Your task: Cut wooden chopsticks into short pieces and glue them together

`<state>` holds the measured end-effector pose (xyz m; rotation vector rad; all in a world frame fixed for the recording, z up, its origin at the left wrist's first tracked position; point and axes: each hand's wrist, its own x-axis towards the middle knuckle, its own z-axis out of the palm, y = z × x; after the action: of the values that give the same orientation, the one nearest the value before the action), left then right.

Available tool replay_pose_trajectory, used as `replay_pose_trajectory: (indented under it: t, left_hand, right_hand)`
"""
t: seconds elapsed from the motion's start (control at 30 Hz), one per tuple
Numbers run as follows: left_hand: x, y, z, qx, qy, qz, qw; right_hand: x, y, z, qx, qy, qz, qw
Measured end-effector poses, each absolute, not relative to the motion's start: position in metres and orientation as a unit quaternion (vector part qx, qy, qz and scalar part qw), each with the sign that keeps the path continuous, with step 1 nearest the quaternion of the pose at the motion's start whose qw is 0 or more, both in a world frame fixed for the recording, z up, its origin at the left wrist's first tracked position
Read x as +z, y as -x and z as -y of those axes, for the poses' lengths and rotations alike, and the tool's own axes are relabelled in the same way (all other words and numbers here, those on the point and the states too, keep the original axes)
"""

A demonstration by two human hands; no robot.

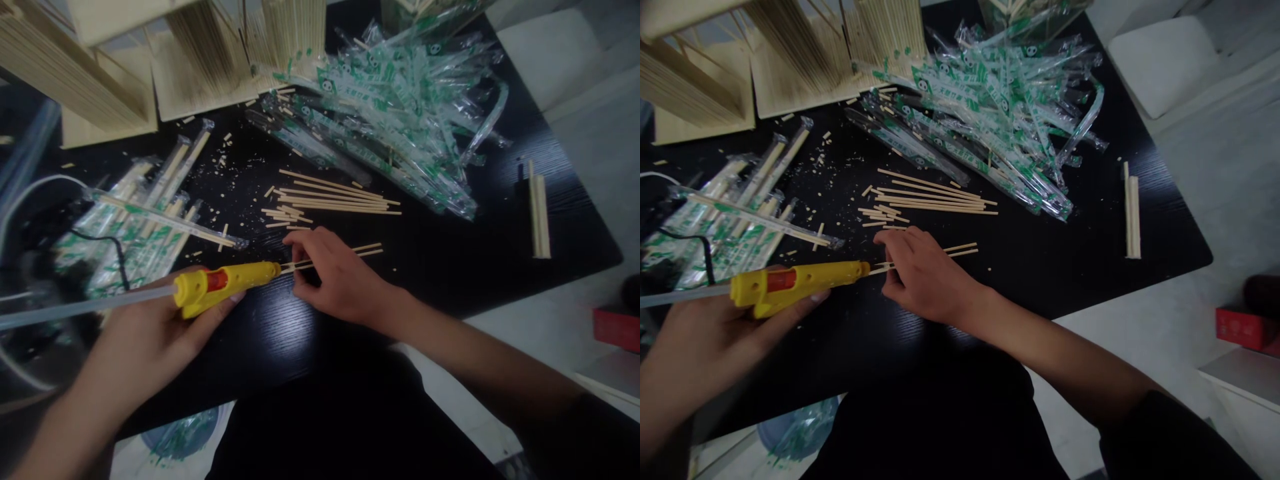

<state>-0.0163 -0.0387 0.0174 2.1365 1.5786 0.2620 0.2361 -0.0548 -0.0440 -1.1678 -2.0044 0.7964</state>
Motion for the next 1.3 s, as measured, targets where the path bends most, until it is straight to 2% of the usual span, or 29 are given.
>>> replay_pose_trajectory:
  t: [0.27, 0.8, 1.3]
  left_hand:
    - [0.016, 0.046, 0.043, 0.024, -0.794, -0.584, 0.167]
    - [0.017, 0.049, 0.045, 0.005, -0.766, -0.619, 0.170]
    - [0.019, 0.028, 0.040, 0.077, -0.834, -0.513, 0.187]
  right_hand:
    - [-0.044, -0.236, 0.055, 0.313, 0.446, 0.767, 0.338]
    - [-0.043, -0.237, 0.055, 0.312, 0.448, 0.767, 0.337]
    - [-0.043, -0.237, 0.055, 0.315, 0.449, 0.764, 0.340]
